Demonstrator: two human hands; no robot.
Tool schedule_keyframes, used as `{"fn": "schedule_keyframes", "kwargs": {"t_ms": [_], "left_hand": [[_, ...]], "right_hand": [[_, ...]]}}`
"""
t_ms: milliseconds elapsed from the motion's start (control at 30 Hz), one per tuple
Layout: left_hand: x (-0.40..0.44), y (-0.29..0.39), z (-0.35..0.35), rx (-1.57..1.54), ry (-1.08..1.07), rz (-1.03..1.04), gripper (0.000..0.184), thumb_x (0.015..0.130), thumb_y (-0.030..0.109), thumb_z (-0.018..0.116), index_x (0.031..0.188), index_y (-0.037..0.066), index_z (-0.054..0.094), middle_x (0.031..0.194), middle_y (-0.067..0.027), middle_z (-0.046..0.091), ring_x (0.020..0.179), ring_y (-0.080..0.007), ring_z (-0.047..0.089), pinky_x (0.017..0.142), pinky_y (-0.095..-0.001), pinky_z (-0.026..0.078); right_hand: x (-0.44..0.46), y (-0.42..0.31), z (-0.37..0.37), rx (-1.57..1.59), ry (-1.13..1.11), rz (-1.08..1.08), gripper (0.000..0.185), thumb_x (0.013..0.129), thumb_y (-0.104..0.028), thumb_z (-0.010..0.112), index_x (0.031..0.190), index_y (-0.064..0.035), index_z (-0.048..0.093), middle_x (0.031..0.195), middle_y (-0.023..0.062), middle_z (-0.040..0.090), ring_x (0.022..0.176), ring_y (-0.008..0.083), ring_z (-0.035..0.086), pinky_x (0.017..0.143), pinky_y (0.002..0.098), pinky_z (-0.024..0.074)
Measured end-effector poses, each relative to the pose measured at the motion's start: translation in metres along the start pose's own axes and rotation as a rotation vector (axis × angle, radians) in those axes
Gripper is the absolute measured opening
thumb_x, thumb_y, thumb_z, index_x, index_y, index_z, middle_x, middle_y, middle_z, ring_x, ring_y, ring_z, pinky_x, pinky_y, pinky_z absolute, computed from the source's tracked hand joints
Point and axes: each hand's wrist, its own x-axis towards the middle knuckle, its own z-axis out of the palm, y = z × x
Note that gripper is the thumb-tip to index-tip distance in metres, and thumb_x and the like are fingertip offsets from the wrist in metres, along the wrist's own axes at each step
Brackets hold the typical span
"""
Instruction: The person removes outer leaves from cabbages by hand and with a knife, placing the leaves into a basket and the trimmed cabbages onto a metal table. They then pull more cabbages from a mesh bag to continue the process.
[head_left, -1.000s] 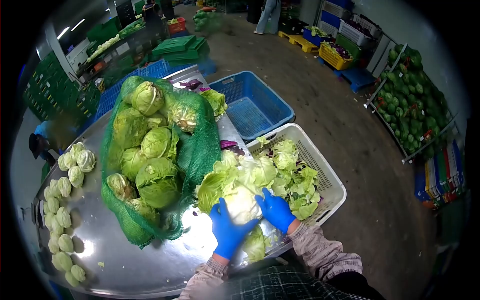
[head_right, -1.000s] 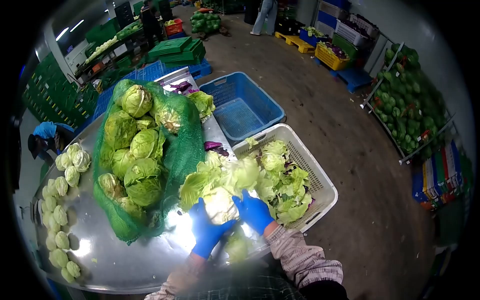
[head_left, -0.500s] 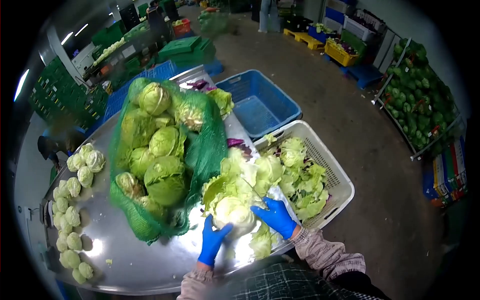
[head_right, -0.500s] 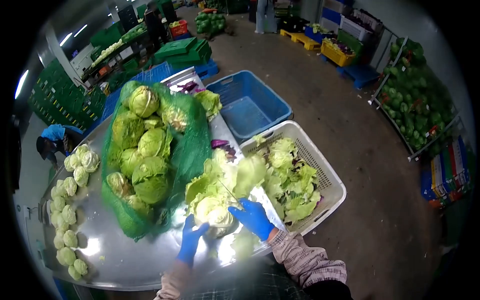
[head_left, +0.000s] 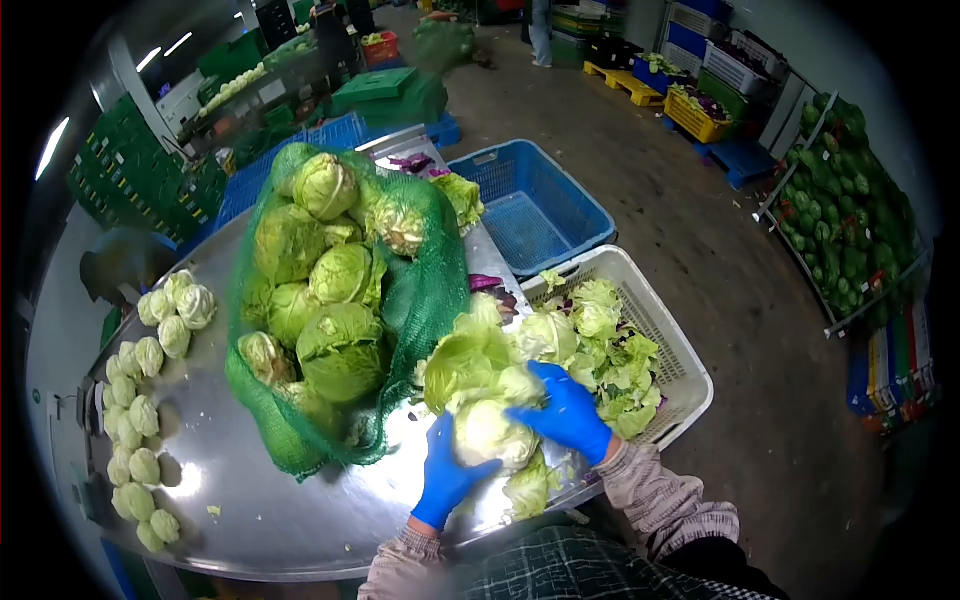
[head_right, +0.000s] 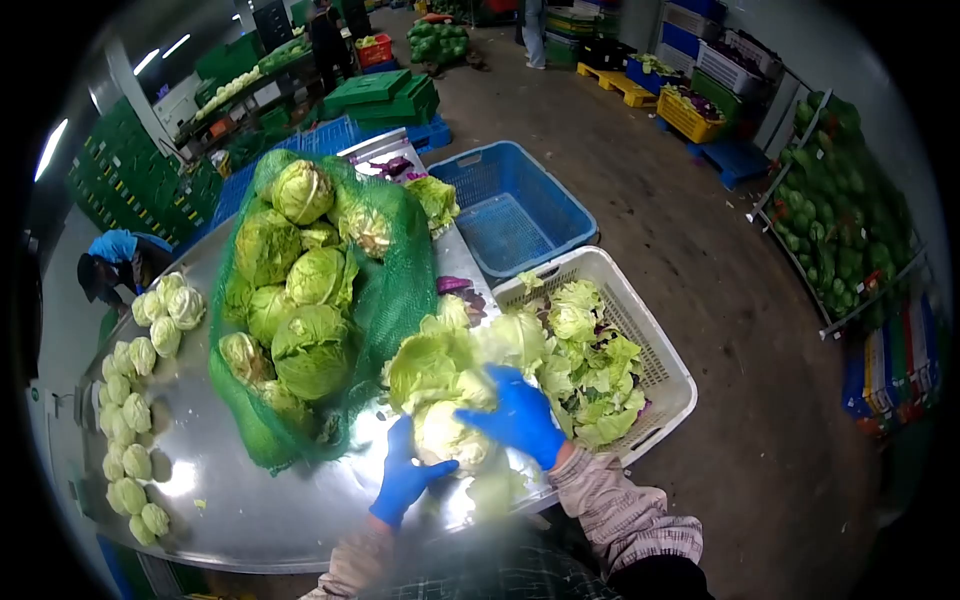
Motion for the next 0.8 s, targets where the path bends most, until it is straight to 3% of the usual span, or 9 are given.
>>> {"fn": "schedule_keyframes", "kwargs": {"t_ms": [67, 167, 267, 367, 400, 500, 567, 633, 800], "left_hand": [[0.008, 0.028, -0.006, 0.230, -0.091, 0.120, 0.113, 0.063, 0.041, 0.087, 0.153, 0.011, 0.024, 0.147, -0.0263, 0.031, 0.131, -0.0403, 0.041, 0.104, -0.0471, 0.042], [0.019, 0.049, -0.014, 0.329, -0.293, 0.082, 0.113, 0.063, 0.039, 0.085, 0.154, 0.016, 0.023, 0.152, -0.0278, 0.023, 0.135, -0.0433, 0.036, 0.106, -0.0489, 0.039], [0.019, 0.044, -0.015, 0.285, -0.300, 0.324, 0.115, 0.063, 0.032, 0.087, 0.154, 0.010, 0.020, 0.153, -0.0272, 0.022, 0.135, -0.0396, 0.037, 0.108, -0.0463, 0.039], [0.004, -0.001, 0.006, -0.343, -0.091, 0.108, 0.116, 0.065, 0.026, 0.088, 0.153, 0.003, 0.016, 0.153, -0.0246, 0.024, 0.136, -0.0343, 0.038, 0.109, -0.0426, 0.038], [0.001, 0.000, 0.009, -0.569, -0.133, -0.033, 0.109, 0.068, 0.024, 0.088, 0.149, -0.003, 0.020, 0.148, -0.0223, 0.032, 0.133, -0.0309, 0.040, 0.109, -0.0405, 0.038], [0.010, 0.024, 0.023, -0.717, 0.100, -0.318, 0.099, 0.069, 0.027, 0.087, 0.144, -0.003, 0.029, 0.139, -0.0211, 0.040, 0.128, -0.0314, 0.043, 0.107, -0.0405, 0.039], [0.014, 0.026, 0.035, -0.348, 0.153, -0.170, 0.093, 0.069, 0.033, 0.086, 0.139, -0.003, 0.037, 0.135, -0.0199, 0.045, 0.123, -0.0309, 0.047, 0.104, -0.0416, 0.040], [0.013, 0.023, 0.034, -0.213, 0.087, -0.106, 0.101, 0.068, 0.034, 0.087, 0.143, -0.003, 0.031, 0.137, -0.0202, 0.043, 0.127, -0.0315, 0.045, 0.107, -0.0416, 0.039], [-0.006, 0.033, 0.033, -0.441, -0.008, 0.085, 0.118, 0.064, 0.033, 0.090, 0.149, -0.002, 0.017, 0.142, -0.0218, 0.039, 0.133, -0.0320, 0.041, 0.111, -0.0420, 0.036]], "right_hand": [[-0.006, -0.009, 0.009, -0.322, -0.190, 0.043, 0.095, 0.065, -0.068, 0.076, 0.138, -0.0123, 0.052, 0.140, 0.0243, 0.044, 0.110, 0.0376, 0.061, 0.088, 0.0439, 0.0515], [0.027, 0.045, 0.014, 0.139, -0.048, 0.267, 0.046, 0.080, -0.050, 0.071, 0.108, -0.0128, 0.070, 0.108, 0.0146, 0.068, 0.088, 0.0275, 0.068, 0.077, 0.0375, 0.0543], [0.045, 0.100, 0.009, 0.320, 0.018, 0.311, 0.023, 0.083, -0.028, 0.075, 0.091, -0.0064, 0.072, 0.078, 0.0023, 0.067, 0.074, 0.0081, 0.058, 0.070, 0.0269, 0.0494], [0.025, 0.025, -0.032, -0.050, 0.137, 0.271, 0.048, 0.079, -0.036, 0.080, 0.112, -0.0038, 0.067, 0.099, 0.0118, 0.070, 0.088, 0.0218, 0.068, 0.080, 0.0334, 0.0526], [0.013, 0.015, -0.035, 0.083, 0.065, 0.207, 0.069, 0.075, -0.044, 0.081, 0.126, -0.0026, 0.059, 0.115, 0.0186, 0.066, 0.103, 0.0297, 0.066, 0.088, 0.0364, 0.0516], [-0.007, -0.005, -0.008, 0.007, -0.118, 0.042, 0.080, 0.072, -0.048, 0.082, 0.131, -0.0015, 0.055, 0.124, 0.0216, 0.060, 0.115, 0.0303, 0.060, 0.093, 0.0371, 0.0494], [0.016, 0.025, 0.020, 0.273, -0.088, 0.324, 0.069, 0.073, -0.052, 0.079, 0.117, -0.0021, 0.063, 0.114, 0.0200, 0.063, 0.102, 0.0311, 0.063, 0.090, 0.0366, 0.0508], [0.039, 0.121, 0.056, 0.404, -0.001, 0.262, 0.054, 0.077, -0.046, 0.077, 0.109, -0.0045, 0.066, 0.109, 0.0198, 0.065, 0.095, 0.0306, 0.064, 0.086, 0.0352, 0.0520], [0.061, 0.122, -0.006, -0.060, 0.265, 0.318, 0.059, 0.081, -0.037, 0.074, 0.122, 0.0000, 0.056, 0.114, 0.0214, 0.063, 0.095, 0.0327, 0.064, 0.082, 0.0371, 0.0535]]}}
